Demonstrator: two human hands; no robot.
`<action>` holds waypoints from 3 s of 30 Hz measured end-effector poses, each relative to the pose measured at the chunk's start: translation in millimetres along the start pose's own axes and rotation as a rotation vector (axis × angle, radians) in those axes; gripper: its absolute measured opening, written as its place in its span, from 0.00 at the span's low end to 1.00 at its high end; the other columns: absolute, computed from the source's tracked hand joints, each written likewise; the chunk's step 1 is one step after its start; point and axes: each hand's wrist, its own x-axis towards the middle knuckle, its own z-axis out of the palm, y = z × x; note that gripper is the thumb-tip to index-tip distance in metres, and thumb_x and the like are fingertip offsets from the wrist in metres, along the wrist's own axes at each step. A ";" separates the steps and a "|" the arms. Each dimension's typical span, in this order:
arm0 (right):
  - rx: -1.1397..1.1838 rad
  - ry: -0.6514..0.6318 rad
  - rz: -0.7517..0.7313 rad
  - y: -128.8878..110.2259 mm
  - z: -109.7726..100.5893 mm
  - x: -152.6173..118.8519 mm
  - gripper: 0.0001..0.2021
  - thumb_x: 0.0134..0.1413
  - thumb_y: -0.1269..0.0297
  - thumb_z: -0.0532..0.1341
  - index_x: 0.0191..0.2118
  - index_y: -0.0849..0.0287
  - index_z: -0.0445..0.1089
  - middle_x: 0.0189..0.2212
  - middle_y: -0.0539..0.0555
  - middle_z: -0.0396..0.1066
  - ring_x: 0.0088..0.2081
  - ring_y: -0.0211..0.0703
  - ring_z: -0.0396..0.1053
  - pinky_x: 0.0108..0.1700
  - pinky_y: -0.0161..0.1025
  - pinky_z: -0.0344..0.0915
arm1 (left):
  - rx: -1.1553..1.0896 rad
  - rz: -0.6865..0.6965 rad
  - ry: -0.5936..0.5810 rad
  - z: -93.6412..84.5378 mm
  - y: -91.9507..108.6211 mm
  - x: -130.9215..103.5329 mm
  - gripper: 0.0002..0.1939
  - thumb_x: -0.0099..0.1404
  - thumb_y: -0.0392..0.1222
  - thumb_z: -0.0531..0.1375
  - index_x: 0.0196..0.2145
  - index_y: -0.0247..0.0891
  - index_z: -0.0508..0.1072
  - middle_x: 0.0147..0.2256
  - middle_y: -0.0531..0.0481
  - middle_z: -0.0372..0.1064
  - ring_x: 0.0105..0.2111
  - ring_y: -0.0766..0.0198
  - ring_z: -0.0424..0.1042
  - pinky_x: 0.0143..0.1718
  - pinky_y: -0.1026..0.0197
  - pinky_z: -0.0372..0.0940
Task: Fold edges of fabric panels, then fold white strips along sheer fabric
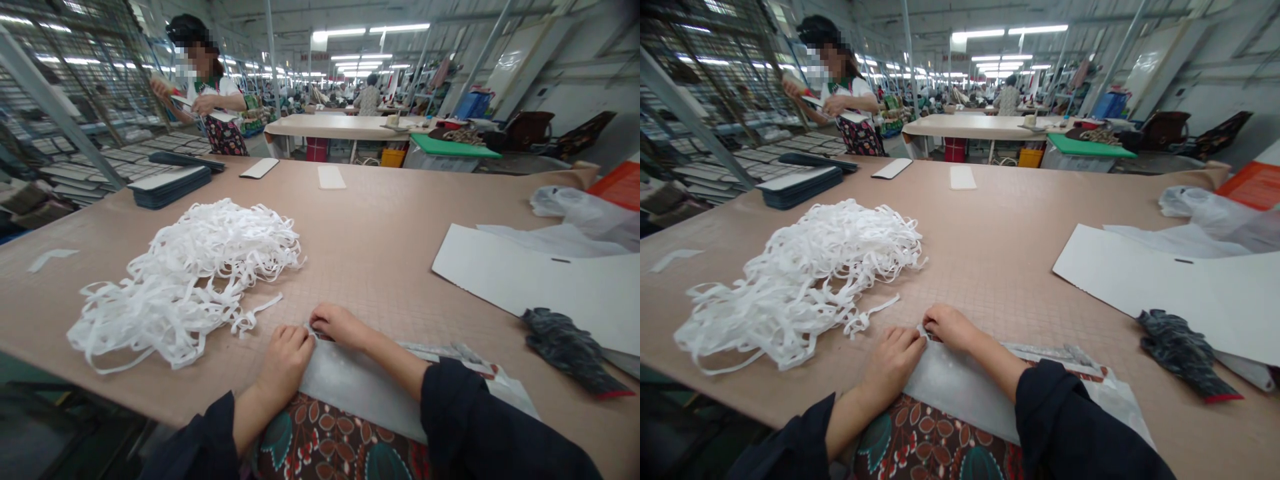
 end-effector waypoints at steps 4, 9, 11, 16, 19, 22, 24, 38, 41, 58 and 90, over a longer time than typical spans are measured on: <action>-0.063 -0.047 0.003 -1.2 -2.4 6.7 0.05 0.47 0.75 0.57 0.28 0.61 0.69 0.29 0.52 0.67 0.32 0.38 0.63 0.36 0.32 0.58 | 0.053 0.018 -0.037 -3.4 1.8 0.9 0.12 0.64 0.33 0.49 0.44 0.35 0.67 0.35 0.46 0.66 0.35 0.58 0.62 0.40 0.53 0.58; -0.114 -0.068 0.019 -5.2 -3.4 7.3 0.06 0.45 0.76 0.56 0.29 0.62 0.68 0.29 0.52 0.67 0.32 0.38 0.63 0.35 0.32 0.57 | 0.063 0.000 -0.094 -5.0 2.9 4.1 0.14 0.62 0.31 0.50 0.46 0.34 0.65 0.37 0.45 0.66 0.37 0.57 0.63 0.41 0.53 0.58; -0.122 -0.054 0.045 -6.1 -3.0 7.0 0.08 0.44 0.77 0.56 0.32 0.62 0.67 0.29 0.52 0.67 0.30 0.37 0.62 0.33 0.32 0.56 | 0.058 -0.022 -0.113 -3.7 2.9 5.1 0.14 0.62 0.31 0.50 0.45 0.35 0.66 0.37 0.46 0.65 0.37 0.57 0.62 0.41 0.53 0.58; -0.116 -0.048 0.097 -4.7 -1.9 10.0 0.08 0.43 0.76 0.56 0.34 0.62 0.66 0.26 0.50 0.67 0.27 0.35 0.62 0.29 0.30 0.56 | 0.068 -0.038 -0.094 1.6 2.4 4.8 0.12 0.63 0.32 0.50 0.44 0.36 0.66 0.36 0.47 0.65 0.37 0.57 0.61 0.39 0.54 0.59; -0.127 -0.052 0.093 -2.3 0.8 12.4 0.07 0.44 0.76 0.57 0.32 0.61 0.66 0.26 0.50 0.67 0.28 0.36 0.62 0.30 0.30 0.56 | 0.073 -0.026 -0.076 3.5 1.8 3.9 0.13 0.63 0.32 0.51 0.44 0.36 0.66 0.37 0.47 0.65 0.37 0.57 0.61 0.39 0.54 0.59; -0.160 -0.032 0.066 0.6 5.7 12.8 0.06 0.45 0.76 0.56 0.32 0.61 0.65 0.30 0.52 0.67 0.31 0.37 0.62 0.32 0.32 0.56 | 0.057 -0.020 -0.075 3.8 1.2 3.2 0.13 0.62 0.33 0.52 0.45 0.36 0.66 0.37 0.47 0.65 0.37 0.57 0.61 0.40 0.53 0.59; -0.185 -0.009 0.044 2.6 8.5 11.6 0.06 0.48 0.75 0.55 0.33 0.61 0.65 0.32 0.53 0.66 0.32 0.38 0.62 0.33 0.32 0.56 | 0.047 -0.022 -0.075 3.7 0.9 2.7 0.13 0.62 0.32 0.51 0.45 0.35 0.66 0.37 0.47 0.65 0.37 0.57 0.61 0.40 0.53 0.59; -0.650 0.076 -0.141 -8.8 -15.1 -104.3 0.08 0.56 0.71 0.54 0.42 0.62 0.65 0.36 0.57 0.67 0.38 0.46 0.61 0.40 0.41 0.59 | -0.049 0.080 0.006 0.8 -4.6 16.6 0.13 0.59 0.29 0.50 0.39 0.37 0.69 0.42 0.47 0.70 0.44 0.57 0.65 0.49 0.49 0.54; -0.691 0.107 -0.013 10.9 -35.5 -154.7 0.09 0.55 0.72 0.55 0.42 0.62 0.65 0.37 0.57 0.68 0.39 0.45 0.62 0.41 0.41 0.60 | -0.031 0.128 -0.016 1.2 -12.9 22.6 0.13 0.59 0.30 0.51 0.39 0.38 0.69 0.42 0.47 0.70 0.42 0.57 0.66 0.49 0.47 0.54; -0.416 0.168 0.366 20.6 -94.9 -219.9 0.07 0.44 0.78 0.54 0.28 0.58 0.63 0.32 0.53 0.66 0.37 0.42 0.62 0.39 0.36 0.56 | -0.091 0.231 -0.164 -18.9 44.9 62.3 0.10 0.62 0.37 0.53 0.41 0.39 0.68 0.45 0.47 0.68 0.46 0.58 0.63 0.52 0.48 0.51; -0.379 0.180 0.065 15.8 -67.5 -198.0 0.05 0.43 0.73 0.55 0.30 0.59 0.63 0.44 0.59 0.67 0.44 0.45 0.63 0.47 0.42 0.58 | -0.250 0.356 -0.233 0.9 86.4 79.1 0.11 0.58 0.43 0.59 0.38 0.36 0.68 0.47 0.44 0.65 0.49 0.55 0.61 0.51 0.51 0.53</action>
